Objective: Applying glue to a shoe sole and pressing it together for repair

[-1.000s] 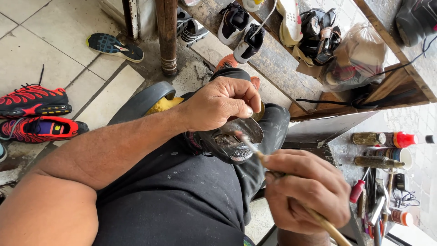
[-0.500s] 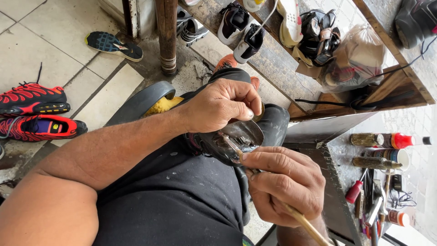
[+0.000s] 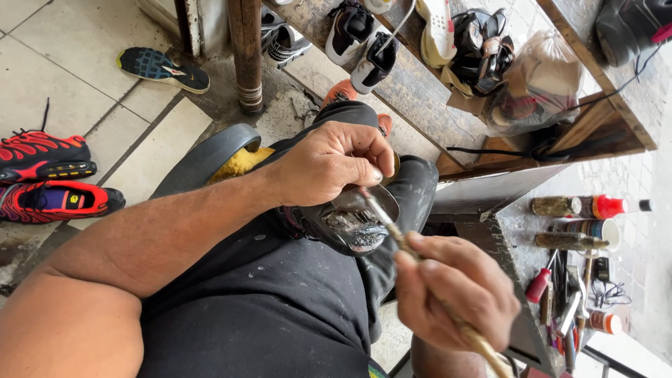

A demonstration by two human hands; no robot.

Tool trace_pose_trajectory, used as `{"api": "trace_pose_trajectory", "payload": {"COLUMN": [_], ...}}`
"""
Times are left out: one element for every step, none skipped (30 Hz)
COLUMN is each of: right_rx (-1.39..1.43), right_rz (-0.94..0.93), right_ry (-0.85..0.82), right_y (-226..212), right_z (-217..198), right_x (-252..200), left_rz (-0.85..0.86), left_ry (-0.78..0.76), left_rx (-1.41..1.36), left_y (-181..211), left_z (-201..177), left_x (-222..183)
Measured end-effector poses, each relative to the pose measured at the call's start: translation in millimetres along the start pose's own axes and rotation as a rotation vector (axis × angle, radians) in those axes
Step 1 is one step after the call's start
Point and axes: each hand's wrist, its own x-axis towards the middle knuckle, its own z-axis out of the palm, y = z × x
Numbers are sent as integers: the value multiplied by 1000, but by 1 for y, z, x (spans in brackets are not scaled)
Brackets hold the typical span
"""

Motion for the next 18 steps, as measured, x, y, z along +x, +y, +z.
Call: {"api": "trace_pose_trajectory", "payload": {"right_rx": [-6, -24, -41, -45, -45, -47, -53, 21, 95, 88, 88, 91, 88, 105, 122, 122, 132, 146], "right_rz": [6, 41, 76, 77, 113, 155, 163, 180, 199, 206, 239, 269, 275, 281, 286, 290, 290, 293], "right_ry": [4, 28, 52, 52, 69, 82, 80, 22, -35, -34, -34, -32, -28, 22, 72, 80, 77, 72], "right_y": [1, 3, 4, 4, 3, 1, 1, 1, 1, 1, 1, 1, 1, 3, 4, 7, 9, 10], "right_z": [-1, -2, -4, -8, -12, -17, -20, -23, -27, -29, -31, -31, -29, -26, -23, -21, -20, -18], "right_x": [-2, -4, -5, -5, -5, -6, -3, -2, 0, -1, -2, -3, -8, -13, -17, -18, -20, -21], "left_rz": [-5, -3, 0, -1, 1, -3, -9, -4, 1, -5, 2, 9, 4, 47, 90, 86, 131, 174], "left_ry": [-8, 8, 24, 20, 12, 2, -3, 10, 22, 14, 10, 8, 2, -75, -152, -156, -234, -309], "left_rx": [1, 3, 6, 5, 27, 45, 40, 74, 107, 104, 104, 108, 109, 145, 179, 185, 191, 195], "left_y": [1, 2, 3, 5, 6, 6, 8, 10, 12, 12, 12, 13, 16, 20, 25, 29, 33, 38], "left_z": [0, -1, -1, -1, -2, -3, -3, -3, -3, -3, -3, -4, -6, -8, -9, -11, -13, -15], "left_x": [-2, -3, -4, -5, -6, -8, -11, -12, -13, -14, -16, -17, -20, -22, -23, -24, -25, -27]}}
